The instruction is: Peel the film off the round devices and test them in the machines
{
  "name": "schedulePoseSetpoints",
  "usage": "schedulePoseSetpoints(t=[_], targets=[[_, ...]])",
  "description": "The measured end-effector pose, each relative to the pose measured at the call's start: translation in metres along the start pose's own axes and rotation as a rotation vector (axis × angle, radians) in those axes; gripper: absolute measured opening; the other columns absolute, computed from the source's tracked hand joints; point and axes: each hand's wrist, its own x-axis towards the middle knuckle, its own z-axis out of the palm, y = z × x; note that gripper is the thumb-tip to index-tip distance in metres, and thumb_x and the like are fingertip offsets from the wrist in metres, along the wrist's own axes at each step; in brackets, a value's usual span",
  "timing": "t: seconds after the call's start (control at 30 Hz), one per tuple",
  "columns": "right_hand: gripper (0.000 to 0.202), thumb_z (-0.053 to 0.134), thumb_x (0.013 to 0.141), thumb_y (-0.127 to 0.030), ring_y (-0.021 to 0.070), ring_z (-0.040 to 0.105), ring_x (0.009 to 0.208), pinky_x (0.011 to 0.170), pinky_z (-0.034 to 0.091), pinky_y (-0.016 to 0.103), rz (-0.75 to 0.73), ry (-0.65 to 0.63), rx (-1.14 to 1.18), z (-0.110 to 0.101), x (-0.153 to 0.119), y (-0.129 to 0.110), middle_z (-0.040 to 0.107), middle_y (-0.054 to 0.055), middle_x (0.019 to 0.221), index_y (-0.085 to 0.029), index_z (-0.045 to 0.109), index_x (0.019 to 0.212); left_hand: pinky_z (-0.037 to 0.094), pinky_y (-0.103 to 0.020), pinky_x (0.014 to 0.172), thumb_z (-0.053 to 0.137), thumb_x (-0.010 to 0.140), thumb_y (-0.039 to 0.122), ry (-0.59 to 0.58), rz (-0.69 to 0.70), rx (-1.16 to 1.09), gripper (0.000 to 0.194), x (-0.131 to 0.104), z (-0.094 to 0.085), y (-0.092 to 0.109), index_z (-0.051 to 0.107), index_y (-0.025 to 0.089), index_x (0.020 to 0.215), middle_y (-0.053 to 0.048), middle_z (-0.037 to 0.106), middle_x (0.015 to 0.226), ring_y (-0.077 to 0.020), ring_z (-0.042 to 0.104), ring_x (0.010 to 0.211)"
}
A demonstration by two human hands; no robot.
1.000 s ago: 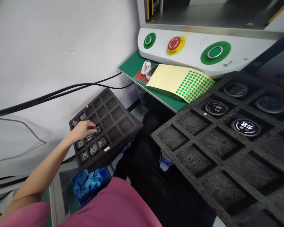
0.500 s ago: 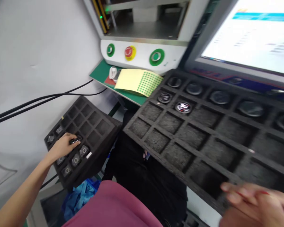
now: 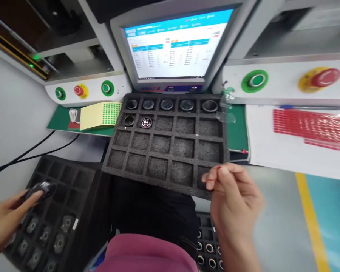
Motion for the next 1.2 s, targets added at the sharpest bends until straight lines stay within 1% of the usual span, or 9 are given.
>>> schedulePoseSetpoints(t=[0.07,0.23,0.33,0.4,0.53,0.63,0.73,0.9,1.2], targets=[[0.018,0.081,0.067,-0.024,0.0103,0.050,0.046,0.052,0.045,0.027,0.010,-0.006,0.034,-0.004,0.000,-0.002,0.058,-0.002,0.053,-0.017,0.065,0.072,0.060,-0.037,0.076,0.070,0.068,0.060,-0.018,0.155,-0.191,0.035,-0.010,0.027,0.062,0.076,0.033,0.090,0.010,0.079,0.085,-0.0270,0.073,0.087],[0.016,0.080,0.070,-0.024,0.0106,0.050,0.045,0.052,0.046,0.027,-0.068,0.049,0.067,-0.014,-0.006,-0.016,0.059,-0.002,0.054,-0.018,0.066,0.072,0.060,-0.032,0.080,0.071,0.076,0.037,-0.495,0.839,-0.434,0.021,-0.038,0.123,0.212,0.079,0.020,0.084,-0.006,0.078,0.100,-0.0238,0.072,0.093],[0.017,0.082,0.069,-0.025,0.0114,0.052,0.047,0.053,0.046,0.027,-0.114,0.107,0.029,-0.030,-0.007,-0.020,0.060,-0.001,0.055,-0.018,0.066,0.072,0.060,-0.029,0.073,0.073,0.080,0.030,-0.539,0.998,-0.386,0.014,-0.048,0.165,0.269,0.077,0.017,0.083,-0.006,0.077,0.090,-0.0204,0.072,0.084],[0.018,0.083,0.069,-0.026,0.0111,0.053,0.048,0.053,0.045,0.026,-0.104,0.137,0.003,-0.042,-0.007,-0.019,0.060,-0.001,0.055,-0.018,0.067,0.072,0.060,-0.032,0.078,0.073,0.081,0.025,-0.486,1.017,-0.374,0.010,-0.050,0.181,0.289,0.076,0.015,0.084,-0.007,0.076,0.096,-0.0207,0.072,0.087],[0.019,0.083,0.072,-0.030,0.0103,0.053,0.048,0.052,0.044,0.026,-0.069,0.159,-0.074,-0.059,-0.003,-0.013,0.061,-0.001,0.058,-0.018,0.067,0.073,0.052,-0.044,0.102,0.076,0.078,0.018,-0.271,1.036,-0.371,0.002,-0.046,0.192,0.294,0.075,0.017,0.079,-0.011,0.067,0.124,-0.0253,0.066,0.110],[0.018,0.077,0.079,-0.034,0.0130,0.057,0.050,0.053,0.047,0.028,-0.106,0.058,-0.281,-0.057,0.008,-0.007,0.065,0.000,0.061,-0.020,0.066,0.076,0.059,-0.036,0.081,0.074,0.080,0.018,-0.137,1.026,-0.339,0.006,-0.040,0.191,0.282,0.074,0.017,0.087,-0.007,0.071,0.100,-0.0197,0.068,0.088],[0.021,0.069,0.084,-0.036,0.0178,0.067,0.064,0.067,0.055,0.034,-0.256,-0.118,-0.557,-0.044,0.030,0.003,0.072,0.002,0.076,-0.023,0.065,0.100,0.057,-0.028,0.067,0.072,0.081,0.012,-0.103,1.005,-0.318,0.023,-0.036,0.190,0.273,0.071,0.017,0.103,-0.003,0.070,0.087,-0.0154,0.066,0.073],[0.043,0.067,0.083,-0.031,0.0266,0.071,0.091,0.083,0.056,0.044,-0.518,-0.353,-0.888,-0.007,0.069,0.022,0.074,0.006,0.099,-0.023,0.053,0.123,0.053,-0.037,0.090,0.071,0.082,0.009,-0.016,1.067,-0.248,0.013,-0.032,0.186,0.274,0.073,0.019,0.090,-0.006,0.070,0.102,-0.0226,0.065,0.099],[0.046,0.063,0.077,-0.012,0.0297,0.067,0.085,0.079,0.053,0.044,-0.646,-0.439,-1.110,0.026,0.085,0.039,0.073,0.005,0.089,-0.020,0.052,0.122,0.051,-0.037,0.089,0.061,0.089,0.009,-0.077,1.085,-0.160,0.014,-0.027,0.176,0.279,0.064,0.019,0.081,-0.005,0.073,0.091,-0.0230,0.067,0.094]])
